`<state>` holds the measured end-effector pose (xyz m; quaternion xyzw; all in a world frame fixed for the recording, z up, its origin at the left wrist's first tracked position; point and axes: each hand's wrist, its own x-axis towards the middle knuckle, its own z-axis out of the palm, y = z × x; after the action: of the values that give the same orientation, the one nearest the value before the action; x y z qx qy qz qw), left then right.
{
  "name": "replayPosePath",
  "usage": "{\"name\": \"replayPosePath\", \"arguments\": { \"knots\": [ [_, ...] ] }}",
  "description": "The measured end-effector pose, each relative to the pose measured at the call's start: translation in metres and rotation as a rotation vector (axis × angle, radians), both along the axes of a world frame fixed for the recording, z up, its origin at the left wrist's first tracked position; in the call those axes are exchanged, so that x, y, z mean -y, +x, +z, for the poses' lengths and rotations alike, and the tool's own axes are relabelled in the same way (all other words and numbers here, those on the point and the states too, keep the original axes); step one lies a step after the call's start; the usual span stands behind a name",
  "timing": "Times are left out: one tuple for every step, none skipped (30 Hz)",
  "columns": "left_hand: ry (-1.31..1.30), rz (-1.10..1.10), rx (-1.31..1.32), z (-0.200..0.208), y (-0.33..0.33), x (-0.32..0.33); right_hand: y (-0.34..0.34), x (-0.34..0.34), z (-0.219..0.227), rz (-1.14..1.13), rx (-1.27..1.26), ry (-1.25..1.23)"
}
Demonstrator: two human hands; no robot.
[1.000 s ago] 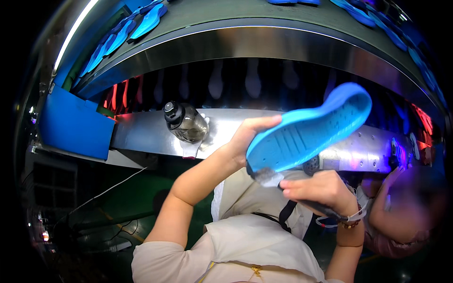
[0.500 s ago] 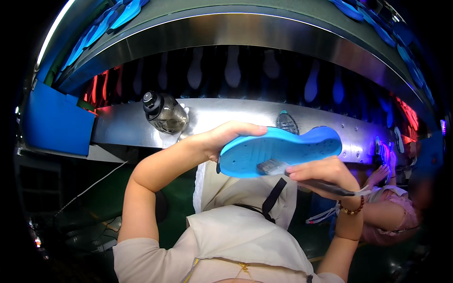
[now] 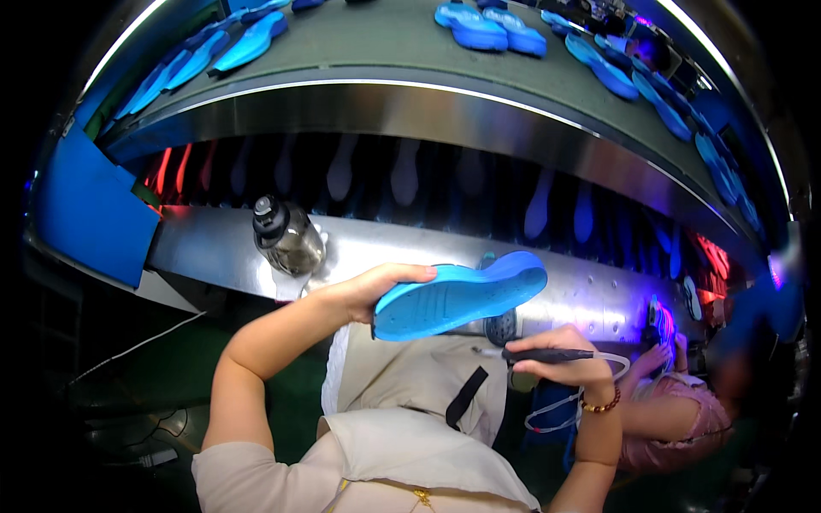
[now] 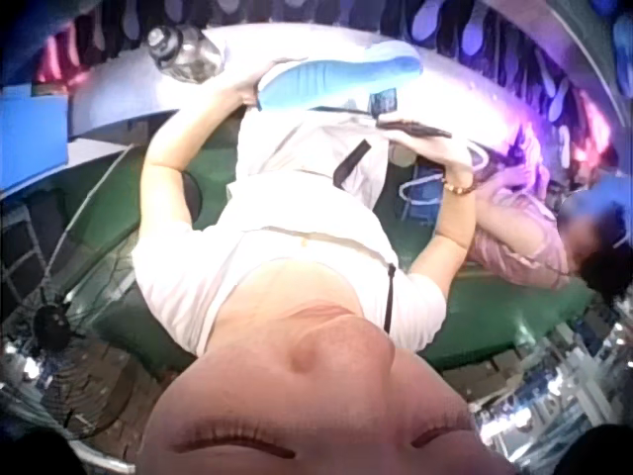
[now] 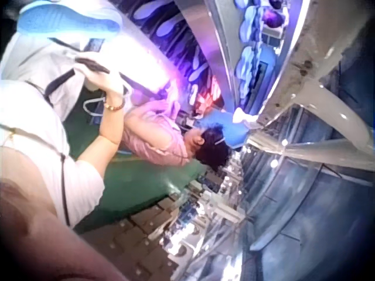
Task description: The person applies liquid across the surfaces of shoe soles using a handheld dispenser brush and places the soles onto a conveyor belt.
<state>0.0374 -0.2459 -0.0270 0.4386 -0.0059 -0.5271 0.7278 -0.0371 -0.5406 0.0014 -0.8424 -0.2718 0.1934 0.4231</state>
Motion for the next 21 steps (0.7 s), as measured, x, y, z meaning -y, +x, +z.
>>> {"name": "replayPosePath", "arguments": {
  "knots": [
    [-0.008,0.048,-0.045,-0.007,-0.001,0.001,0.000,-0.008,0.010,-0.097,-0.261,0.075],
    [-0.037,0.066,-0.060,-0.012,-0.001,0.005,-0.001,-0.019,0.016,-0.191,-0.364,0.243],
    [-0.085,0.081,-0.007,-0.017,-0.002,0.014,0.003,-0.029,0.015,-0.235,-0.321,0.315],
    [-0.132,0.091,0.043,-0.021,-0.004,0.023,0.005,-0.040,0.012,-0.283,-0.283,0.389],
    [-0.094,0.105,0.072,-0.024,-0.005,0.029,0.012,-0.051,0.006,-0.300,-0.136,0.347],
    [-0.027,0.124,0.130,-0.020,-0.007,0.038,0.017,-0.057,-0.005,-0.413,-0.084,0.331],
    [-0.004,0.139,0.155,-0.018,-0.008,0.040,0.022,-0.065,-0.004,-0.507,-0.138,0.414],
    [0.019,0.154,0.179,-0.017,-0.008,0.042,0.027,-0.071,-0.003,-0.600,-0.193,0.497],
    [0.020,0.154,0.180,-0.018,-0.009,0.044,0.031,-0.074,0.000,-0.612,-0.188,0.527],
    [0.020,0.189,0.189,-0.021,-0.010,0.045,0.034,-0.077,0.000,-0.611,-0.189,0.528],
    [0.020,0.223,0.198,-0.025,-0.010,0.046,0.036,-0.078,0.000,-0.651,-0.210,0.507],
    [0.019,0.224,0.198,-0.030,-0.009,0.046,0.038,-0.078,-0.001,-0.691,-0.230,0.484],
    [0.034,0.247,0.199,-0.035,-0.007,0.046,0.042,-0.078,-0.011,-0.702,-0.220,0.510],
    [0.049,0.270,0.200,-0.038,-0.007,0.046,0.042,-0.078,-0.015,-0.701,-0.219,0.507],
    [0.060,0.273,0.194,-0.034,-0.008,0.045,0.044,-0.079,-0.018,-0.707,-0.220,0.530],
    [0.056,0.281,0.196,-0.035,-0.008,0.045,0.046,-0.080,-0.021,-0.712,-0.221,0.551],
    [0.046,0.304,0.186,-0.036,-0.010,0.045,0.045,-0.079,-0.026,-0.716,-0.228,0.556],
    [0.039,0.325,0.176,-0.037,-0.010,0.044,0.045,-0.079,-0.030,-0.709,-0.226,0.552],
    [0.049,0.320,0.147,-0.037,-0.010,0.044,0.045,-0.078,-0.033,-0.721,-0.238,0.573],
    [0.046,0.326,0.148,-0.038,-0.009,0.044,0.047,-0.077,-0.035,-0.734,-0.250,0.594],
    [0.070,0.334,0.185,-0.040,-0.010,0.043,0.047,-0.077,-0.037,-0.750,-0.235,0.587]
  ]
}}
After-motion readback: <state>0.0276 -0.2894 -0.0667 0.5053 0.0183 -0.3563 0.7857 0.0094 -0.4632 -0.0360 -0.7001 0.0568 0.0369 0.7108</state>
